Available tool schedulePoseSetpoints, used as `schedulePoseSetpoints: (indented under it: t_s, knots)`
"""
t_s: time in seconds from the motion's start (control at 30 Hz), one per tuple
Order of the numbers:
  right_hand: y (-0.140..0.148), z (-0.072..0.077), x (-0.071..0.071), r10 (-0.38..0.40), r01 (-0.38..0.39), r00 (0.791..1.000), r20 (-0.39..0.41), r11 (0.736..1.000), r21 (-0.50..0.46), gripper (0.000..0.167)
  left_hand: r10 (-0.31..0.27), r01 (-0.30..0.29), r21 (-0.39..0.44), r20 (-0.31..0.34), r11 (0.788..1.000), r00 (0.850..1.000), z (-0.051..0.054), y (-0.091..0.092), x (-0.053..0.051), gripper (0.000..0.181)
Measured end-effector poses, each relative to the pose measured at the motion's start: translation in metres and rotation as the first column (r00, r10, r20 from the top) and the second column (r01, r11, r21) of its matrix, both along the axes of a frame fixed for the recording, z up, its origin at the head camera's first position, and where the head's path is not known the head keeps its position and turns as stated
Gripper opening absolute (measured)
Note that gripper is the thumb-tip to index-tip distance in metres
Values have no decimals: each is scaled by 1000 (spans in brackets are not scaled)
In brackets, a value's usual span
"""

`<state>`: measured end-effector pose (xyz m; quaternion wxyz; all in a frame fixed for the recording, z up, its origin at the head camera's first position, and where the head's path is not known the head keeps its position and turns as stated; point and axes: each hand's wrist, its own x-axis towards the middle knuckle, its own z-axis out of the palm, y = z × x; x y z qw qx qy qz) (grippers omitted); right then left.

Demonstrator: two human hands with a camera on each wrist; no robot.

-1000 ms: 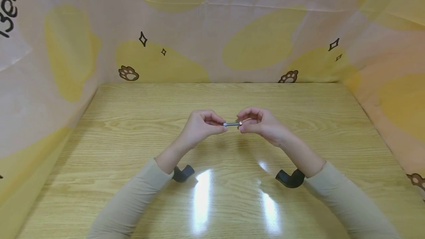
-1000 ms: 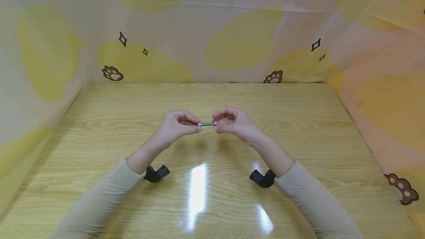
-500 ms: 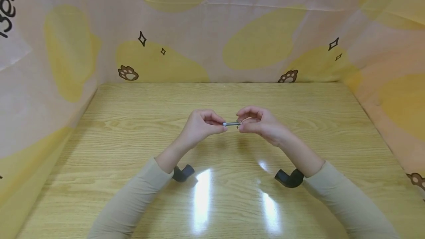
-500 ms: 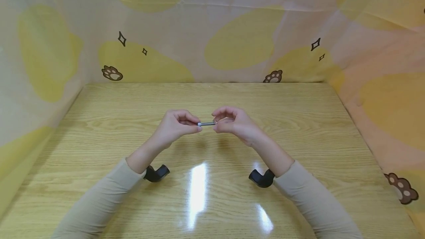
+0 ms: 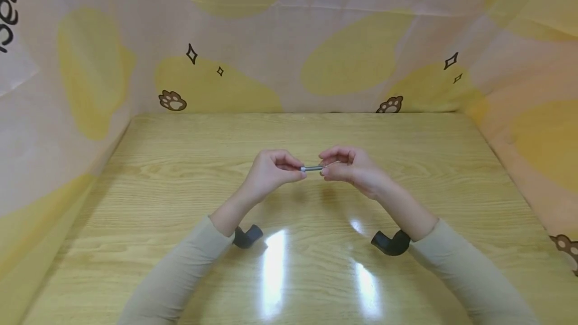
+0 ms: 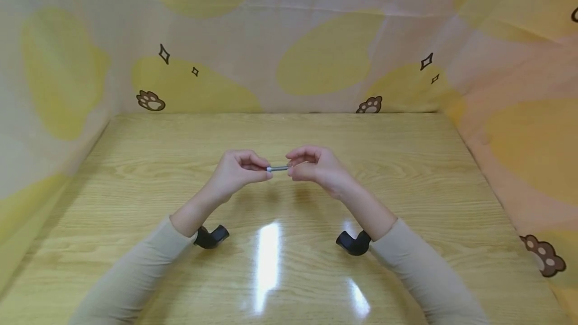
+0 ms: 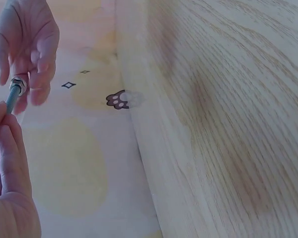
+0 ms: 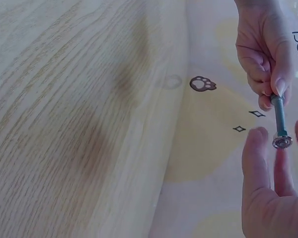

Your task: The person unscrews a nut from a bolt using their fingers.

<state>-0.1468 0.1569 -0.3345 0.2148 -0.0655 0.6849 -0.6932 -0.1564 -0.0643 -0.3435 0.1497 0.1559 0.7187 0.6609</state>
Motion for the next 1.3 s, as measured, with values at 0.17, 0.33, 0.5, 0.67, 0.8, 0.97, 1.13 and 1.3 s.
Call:
schedulePoseSetpoints:
  t_s: [0.17, 0.33, 0.5, 0.67, 0.8, 0.97, 1.13, 1.3]
  knots:
    - [1, -2, 2, 36, -36, 999, 8, 997, 74, 35, -6, 6, -2, 3, 1000, 1000, -3, -1, 1, 14]
    - [2, -4, 0, 19, -18, 999, -25, 997, 69, 27, -5, 5, 11, -10, 1000, 1000, -5, -1, 0, 14]
    - [3, -3, 1, 31, -30, 999, -24, 999, 37, 35, -1, 1, 6, -9, 1000, 1000, -6, -1, -1, 14]
    - [0, -4, 0, -18, 18, 1000, -9, 1000, 24, 21, -16, 16, 7, -10, 1000, 1000, -7, 0, -2, 14]
    - [2, -4, 0, -17, 22, 998, -67, 998, 64, 24, -26, 26, 14, -13, 1000, 1000, -5, 0, -2, 14]
    - [3, -3, 2, 18, -13, 998, -52, 995, 99, 41, -30, 30, 7, -21, 1000, 999, -5, 0, -1, 14]
    - [2, -3, 1, 4, 0, 999, -46, 995, 95, 34, -30, 30, 12, -27, 999, 999, -5, 0, -1, 14]
    - [4, 0, 1, 33, -26, 997, -74, 995, 94, 45, -29, 30, 12, -21, 999, 999, -5, 0, -2, 14]
